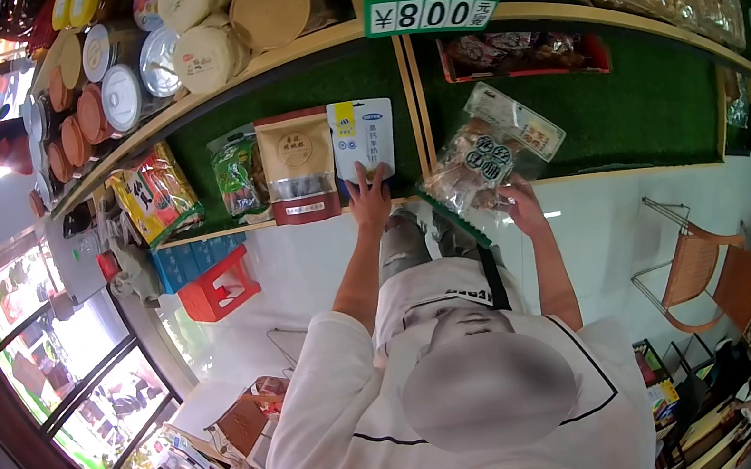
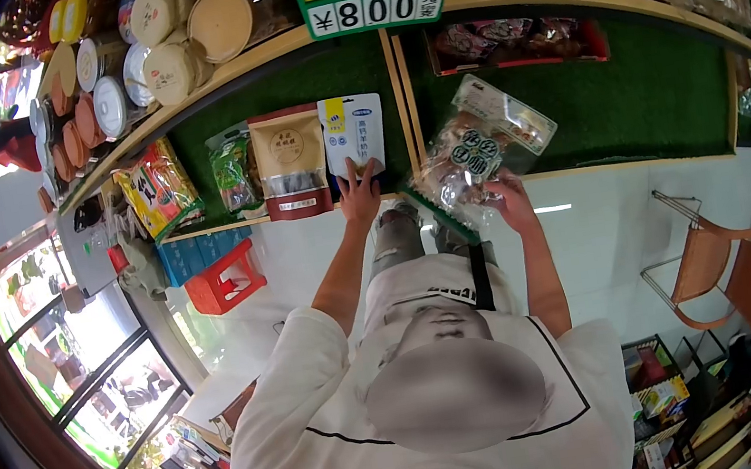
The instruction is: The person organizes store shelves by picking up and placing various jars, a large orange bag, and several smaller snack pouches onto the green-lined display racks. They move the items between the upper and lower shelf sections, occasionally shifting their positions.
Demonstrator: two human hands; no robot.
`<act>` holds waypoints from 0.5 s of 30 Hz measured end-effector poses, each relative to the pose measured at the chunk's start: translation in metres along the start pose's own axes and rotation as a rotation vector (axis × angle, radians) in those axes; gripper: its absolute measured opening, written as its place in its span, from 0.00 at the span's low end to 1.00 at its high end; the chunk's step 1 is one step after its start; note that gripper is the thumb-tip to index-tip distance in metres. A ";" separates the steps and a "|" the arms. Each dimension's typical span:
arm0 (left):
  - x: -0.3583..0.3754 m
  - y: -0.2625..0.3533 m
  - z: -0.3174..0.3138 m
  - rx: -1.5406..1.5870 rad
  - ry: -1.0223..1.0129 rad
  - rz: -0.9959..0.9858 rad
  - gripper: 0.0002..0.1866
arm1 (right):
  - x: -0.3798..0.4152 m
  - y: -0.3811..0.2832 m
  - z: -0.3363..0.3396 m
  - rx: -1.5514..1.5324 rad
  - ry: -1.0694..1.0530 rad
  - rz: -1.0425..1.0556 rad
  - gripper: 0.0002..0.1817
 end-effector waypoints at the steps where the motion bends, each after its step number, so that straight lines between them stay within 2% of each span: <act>1: 0.007 -0.006 -0.004 0.027 0.021 0.000 0.29 | -0.007 0.011 -0.006 0.042 -0.058 0.004 0.10; 3: 0.018 -0.011 -0.002 0.100 0.007 0.044 0.27 | -0.019 0.032 -0.015 0.114 -0.109 -0.030 0.10; 6: 0.017 -0.031 -0.018 0.430 0.045 0.048 0.24 | -0.035 0.070 -0.035 0.205 -0.087 -0.144 0.12; 9: 0.022 -0.035 -0.026 1.281 -0.115 0.455 0.22 | -0.052 0.094 -0.069 0.249 -0.095 -0.127 0.12; 10: 0.020 -0.040 -0.016 1.212 -0.134 0.446 0.20 | -0.058 0.099 -0.079 0.274 -0.080 -0.112 0.12; 11: 0.018 -0.046 -0.008 1.143 -0.155 0.435 0.19 | -0.057 0.095 -0.104 0.295 -0.209 -0.118 0.14; 12: 0.015 -0.052 -0.005 1.076 -0.175 0.420 0.18 | -0.057 0.088 -0.117 0.360 -0.178 -0.115 0.14; 13: 0.010 -0.057 -0.003 1.237 -0.114 0.402 0.18 | -0.055 0.081 -0.131 0.426 -0.146 -0.110 0.15; 14: 0.004 -0.067 0.004 1.168 -0.053 0.361 0.18 | -0.058 0.080 -0.140 0.492 -0.112 -0.107 0.15; 15: -0.001 -0.078 0.012 1.098 0.008 0.321 0.19 | -0.069 0.084 -0.157 0.467 -0.193 -0.036 0.15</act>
Point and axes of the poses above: each hand's wrist, its own x-axis away from the middle knuckle, its own z-axis out of the back of the hand, y = z × x, the point moved 10 cm from there along -x, towards the middle knuckle, and after that the axes turned 12 degrees about y, right-handed, at the moved point
